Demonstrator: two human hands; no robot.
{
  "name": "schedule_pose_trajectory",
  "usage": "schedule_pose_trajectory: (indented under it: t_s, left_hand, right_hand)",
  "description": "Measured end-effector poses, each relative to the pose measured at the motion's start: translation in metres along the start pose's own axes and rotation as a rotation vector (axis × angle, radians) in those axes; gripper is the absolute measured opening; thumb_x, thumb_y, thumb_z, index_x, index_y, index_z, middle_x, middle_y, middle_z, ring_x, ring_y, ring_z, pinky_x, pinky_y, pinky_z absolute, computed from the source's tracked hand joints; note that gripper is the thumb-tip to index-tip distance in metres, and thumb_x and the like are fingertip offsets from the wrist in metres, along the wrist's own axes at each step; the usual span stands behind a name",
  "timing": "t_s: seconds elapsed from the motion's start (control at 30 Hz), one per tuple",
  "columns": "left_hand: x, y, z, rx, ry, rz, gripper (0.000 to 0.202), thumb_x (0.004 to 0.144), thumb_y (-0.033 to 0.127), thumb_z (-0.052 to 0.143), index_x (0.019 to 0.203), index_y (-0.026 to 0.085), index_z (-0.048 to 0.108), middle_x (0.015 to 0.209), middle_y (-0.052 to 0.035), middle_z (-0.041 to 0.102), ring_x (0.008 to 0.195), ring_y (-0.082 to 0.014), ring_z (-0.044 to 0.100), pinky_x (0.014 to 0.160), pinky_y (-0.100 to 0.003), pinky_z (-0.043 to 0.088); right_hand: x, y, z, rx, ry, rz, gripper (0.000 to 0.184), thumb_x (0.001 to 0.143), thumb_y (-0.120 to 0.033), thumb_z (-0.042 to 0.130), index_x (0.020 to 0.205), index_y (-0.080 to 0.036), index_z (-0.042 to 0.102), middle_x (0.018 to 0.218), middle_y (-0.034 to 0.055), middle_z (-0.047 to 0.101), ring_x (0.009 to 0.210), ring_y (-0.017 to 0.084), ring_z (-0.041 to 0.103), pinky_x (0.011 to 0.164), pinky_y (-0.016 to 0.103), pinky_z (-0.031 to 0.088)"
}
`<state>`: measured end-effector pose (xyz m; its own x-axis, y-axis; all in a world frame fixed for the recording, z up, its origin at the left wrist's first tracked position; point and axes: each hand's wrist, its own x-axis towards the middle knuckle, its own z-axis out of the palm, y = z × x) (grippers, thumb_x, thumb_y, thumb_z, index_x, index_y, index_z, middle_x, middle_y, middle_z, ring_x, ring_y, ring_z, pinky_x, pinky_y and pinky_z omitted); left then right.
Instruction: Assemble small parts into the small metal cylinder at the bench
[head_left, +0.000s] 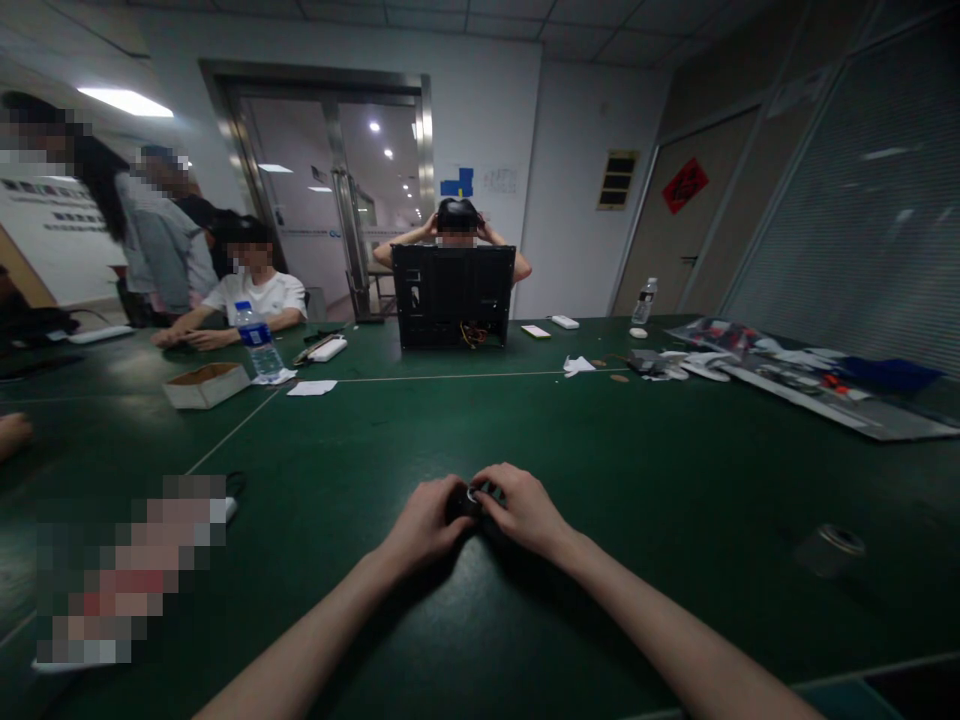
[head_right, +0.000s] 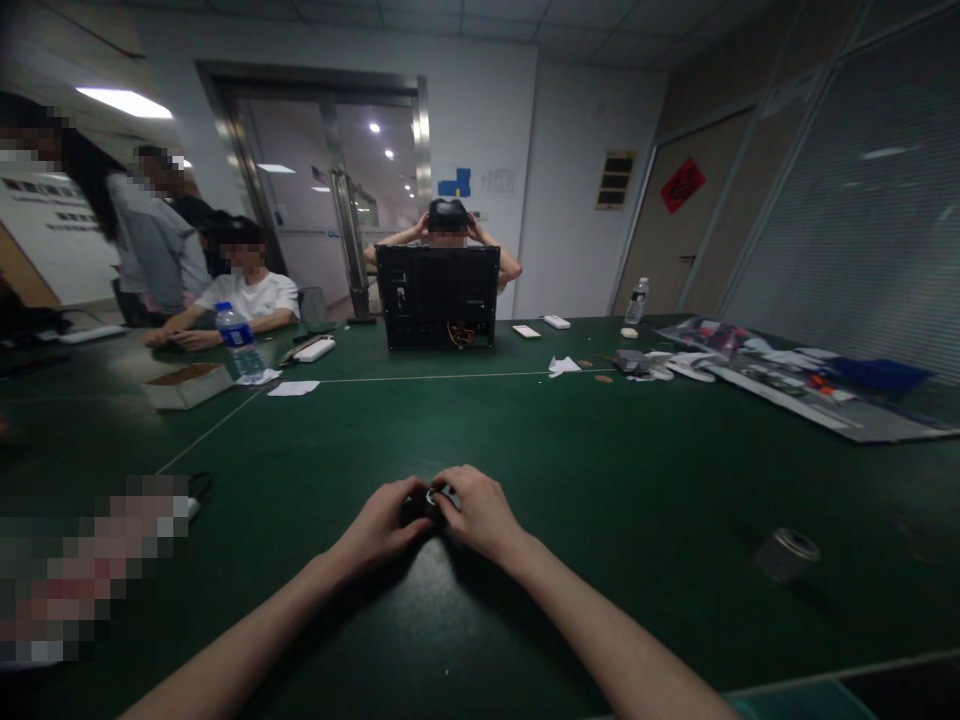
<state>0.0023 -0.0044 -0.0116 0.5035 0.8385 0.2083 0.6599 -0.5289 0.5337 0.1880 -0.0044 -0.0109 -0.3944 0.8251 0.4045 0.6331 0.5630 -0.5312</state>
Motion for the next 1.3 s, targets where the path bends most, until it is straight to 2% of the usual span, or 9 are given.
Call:
schedule_pose_trajectory:
  t_s: [0.23, 0.37, 0.7, 0.9, 1.1, 1.3]
  left_hand:
    - [0.001, -0.0003, -0.0004, 0.034, 0.0, -0.018, 0.02, 0.075, 0.027, 0.062, 0.092, 0.017, 0.06, 0.085, -0.0043, 0.064, 0.079, -0.0189, 0.057, 0.072, -0.027, 0.041]
    - [0.001, 0.0005, -0.0009, 0.056, -0.013, -0.035, 0.02, 0.073, 0.025, 0.063, 0.091, 0.017, 0.06, 0.086, -0.0046, 0.063, 0.08, -0.0192, 0.056, 0.072, -0.027, 0.04]
    - [-0.0004, 0.0022, -0.0014, 0.046, -0.034, -0.012, 0.022, 0.08, 0.027, 0.056, 0.099, 0.018, 0.058, 0.092, -0.0062, 0.063, 0.085, -0.0204, 0.055, 0.076, -0.028, 0.04]
    - [0.0006, 0.0026, -0.0012, 0.024, -0.037, -0.013, 0.023, 0.079, 0.022, 0.054, 0.101, 0.017, 0.057, 0.092, -0.0063, 0.063, 0.085, -0.0203, 0.055, 0.077, -0.029, 0.04]
    - [0.0004, -0.0013, 0.0019, 0.01, -0.001, -0.012, 0.022, 0.076, 0.015, 0.053, 0.098, 0.018, 0.056, 0.093, -0.0057, 0.062, 0.085, -0.0198, 0.055, 0.077, -0.028, 0.04]
    - [0.0004, -0.0039, 0.0043, 0.01, 0.023, 0.006, 0.016, 0.076, 0.018, 0.054, 0.092, 0.018, 0.054, 0.088, -0.0043, 0.061, 0.079, -0.0181, 0.054, 0.071, -0.026, 0.039]
  right_hand:
    - [0.0013, -0.0023, -0.0019, -0.011, 0.002, 0.068, 0.01, 0.083, -0.023, 0.056, 0.091, -0.021, 0.062, 0.087, 0.0032, 0.066, 0.081, 0.016, 0.059, 0.074, 0.028, 0.043]
    - [0.0026, -0.0009, -0.0012, 0.026, 0.001, 0.044, 0.009, 0.083, -0.021, 0.057, 0.089, -0.02, 0.064, 0.086, 0.0033, 0.066, 0.079, 0.016, 0.059, 0.073, 0.027, 0.043]
    - [0.0027, 0.003, -0.0004, 0.078, 0.003, 0.038, 0.011, 0.084, -0.02, 0.056, 0.09, -0.019, 0.065, 0.087, 0.0036, 0.066, 0.08, 0.015, 0.059, 0.076, 0.027, 0.044]
    - [0.002, 0.0029, -0.0005, 0.085, 0.002, 0.014, 0.011, 0.085, -0.019, 0.055, 0.091, -0.019, 0.064, 0.088, 0.0032, 0.065, 0.079, 0.015, 0.059, 0.074, 0.026, 0.045]
    - [0.0015, -0.0013, -0.0022, 0.103, -0.016, -0.016, 0.01, 0.084, -0.018, 0.056, 0.091, -0.019, 0.063, 0.089, 0.0037, 0.064, 0.08, 0.015, 0.059, 0.074, 0.027, 0.045]
    - [0.0011, -0.0047, -0.0026, 0.113, -0.046, -0.073, 0.013, 0.084, -0.015, 0.055, 0.092, -0.02, 0.064, 0.093, 0.0042, 0.063, 0.087, 0.015, 0.058, 0.078, 0.028, 0.045]
